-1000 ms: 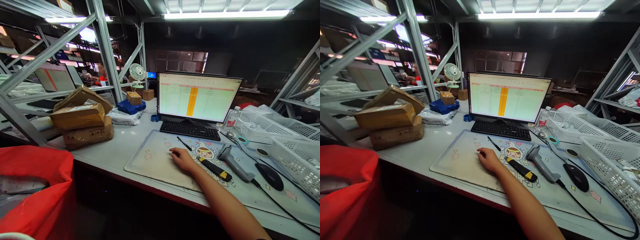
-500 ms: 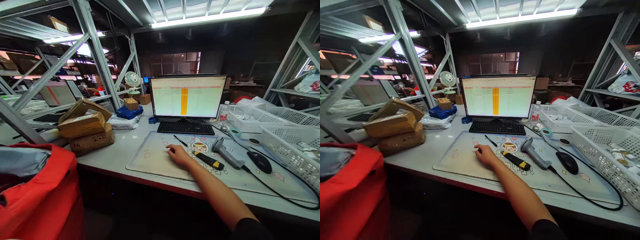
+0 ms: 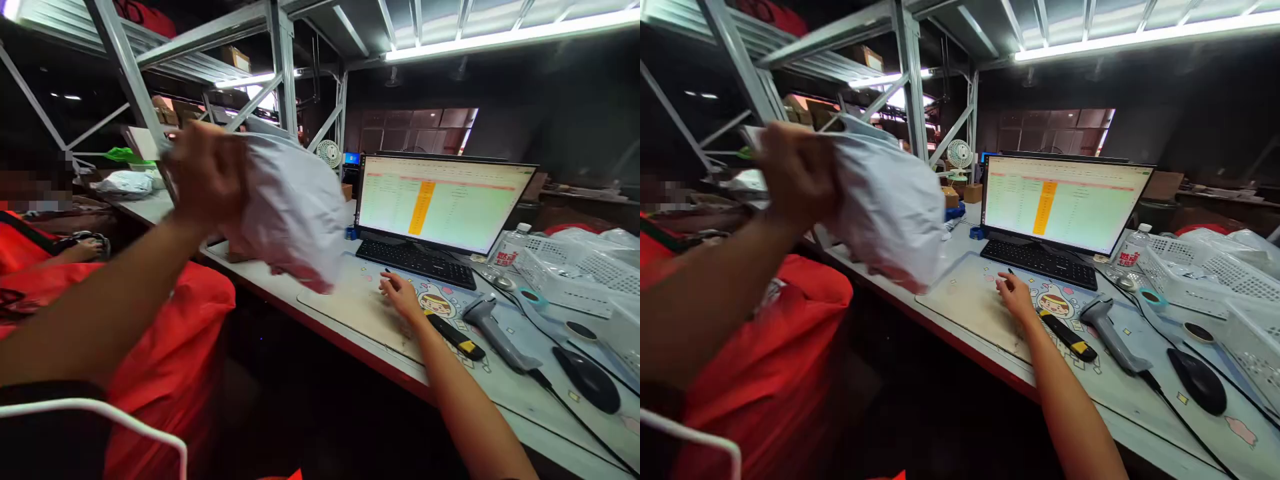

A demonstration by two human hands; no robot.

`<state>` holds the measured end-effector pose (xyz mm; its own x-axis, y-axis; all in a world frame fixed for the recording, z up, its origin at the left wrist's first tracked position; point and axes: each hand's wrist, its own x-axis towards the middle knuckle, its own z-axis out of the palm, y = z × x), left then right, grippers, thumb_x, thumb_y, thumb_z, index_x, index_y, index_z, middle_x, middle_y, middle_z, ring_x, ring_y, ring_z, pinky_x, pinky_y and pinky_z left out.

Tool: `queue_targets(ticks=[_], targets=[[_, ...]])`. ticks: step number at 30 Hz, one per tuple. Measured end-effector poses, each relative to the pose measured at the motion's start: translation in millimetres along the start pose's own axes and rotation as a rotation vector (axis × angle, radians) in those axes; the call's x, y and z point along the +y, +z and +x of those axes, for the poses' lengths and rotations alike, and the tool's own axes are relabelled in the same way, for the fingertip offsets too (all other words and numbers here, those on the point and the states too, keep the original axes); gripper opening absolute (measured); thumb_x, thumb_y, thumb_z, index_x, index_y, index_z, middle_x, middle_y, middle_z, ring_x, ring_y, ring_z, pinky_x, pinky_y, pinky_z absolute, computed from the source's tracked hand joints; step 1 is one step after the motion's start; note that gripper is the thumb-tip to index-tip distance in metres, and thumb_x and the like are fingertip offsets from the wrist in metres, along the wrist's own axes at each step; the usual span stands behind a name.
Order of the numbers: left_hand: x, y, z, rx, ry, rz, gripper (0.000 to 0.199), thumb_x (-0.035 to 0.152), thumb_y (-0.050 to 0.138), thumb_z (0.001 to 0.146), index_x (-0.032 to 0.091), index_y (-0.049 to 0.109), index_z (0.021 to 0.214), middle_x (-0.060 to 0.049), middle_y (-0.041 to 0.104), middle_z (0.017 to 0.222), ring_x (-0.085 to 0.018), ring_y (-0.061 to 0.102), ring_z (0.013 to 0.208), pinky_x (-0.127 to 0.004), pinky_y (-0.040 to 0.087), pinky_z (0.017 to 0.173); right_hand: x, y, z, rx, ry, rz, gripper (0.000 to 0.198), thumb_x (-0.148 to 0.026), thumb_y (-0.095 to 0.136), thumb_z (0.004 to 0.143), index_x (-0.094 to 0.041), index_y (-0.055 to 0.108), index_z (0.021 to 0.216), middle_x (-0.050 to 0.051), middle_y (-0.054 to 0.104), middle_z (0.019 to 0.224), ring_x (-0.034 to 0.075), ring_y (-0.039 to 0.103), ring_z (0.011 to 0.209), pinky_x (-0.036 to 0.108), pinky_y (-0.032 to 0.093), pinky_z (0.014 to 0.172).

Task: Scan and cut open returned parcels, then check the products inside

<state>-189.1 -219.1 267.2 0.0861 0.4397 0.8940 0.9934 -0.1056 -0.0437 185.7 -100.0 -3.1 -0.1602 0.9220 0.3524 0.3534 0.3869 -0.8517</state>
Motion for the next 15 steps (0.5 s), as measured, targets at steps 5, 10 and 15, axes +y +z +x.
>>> queue_targets(ticks=[5, 10, 15], targets=[[100, 94, -21, -0.372, 0.119, -0.071, 0.034, 0.034, 0.036, 0.115, 0.013, 0.062, 0.121, -0.011, 0.072, 0.115, -0.021, 0.060, 0.105, -0.036, 0.044, 0.099, -19, -15, -1, -0.071, 0.099, 0.337, 0.102, -0.091, 0.008, 0.096, -0.019, 0.062, 0.147, 0.017, 0.077, 0.125, 0.028, 0.076, 0.108, 0.042, 0.062, 0.090], [164, 180, -96, -0.736, 0.106, -0.155, 0.043, 0.038, 0.049, 0.110, 0.011, 0.063, 0.140, -0.018, 0.072, 0.135, -0.035, 0.064, 0.127, -0.046, 0.045, 0.108, -18, -56, 2, 0.073, 0.354, 0.401, 0.082, -0.084, 0.048, 0.095, -0.021, 0.061, 0.145, 0.015, 0.078, 0.126, 0.032, 0.076, 0.110, 0.048, 0.062, 0.094], [184, 182, -168, -0.707, 0.180, -0.216, 0.080, 0.067, 0.048, 0.105, 0.012, 0.046, 0.163, -0.019, 0.046, 0.169, -0.039, 0.042, 0.155, -0.055, 0.026, 0.130, -22, -73, -8, -0.065, 0.251, 0.008, 0.065, -0.050, 0.087, 0.079, -0.021, 0.072, 0.135, 0.014, 0.070, 0.145, 0.034, 0.060, 0.142, 0.053, 0.041, 0.125]])
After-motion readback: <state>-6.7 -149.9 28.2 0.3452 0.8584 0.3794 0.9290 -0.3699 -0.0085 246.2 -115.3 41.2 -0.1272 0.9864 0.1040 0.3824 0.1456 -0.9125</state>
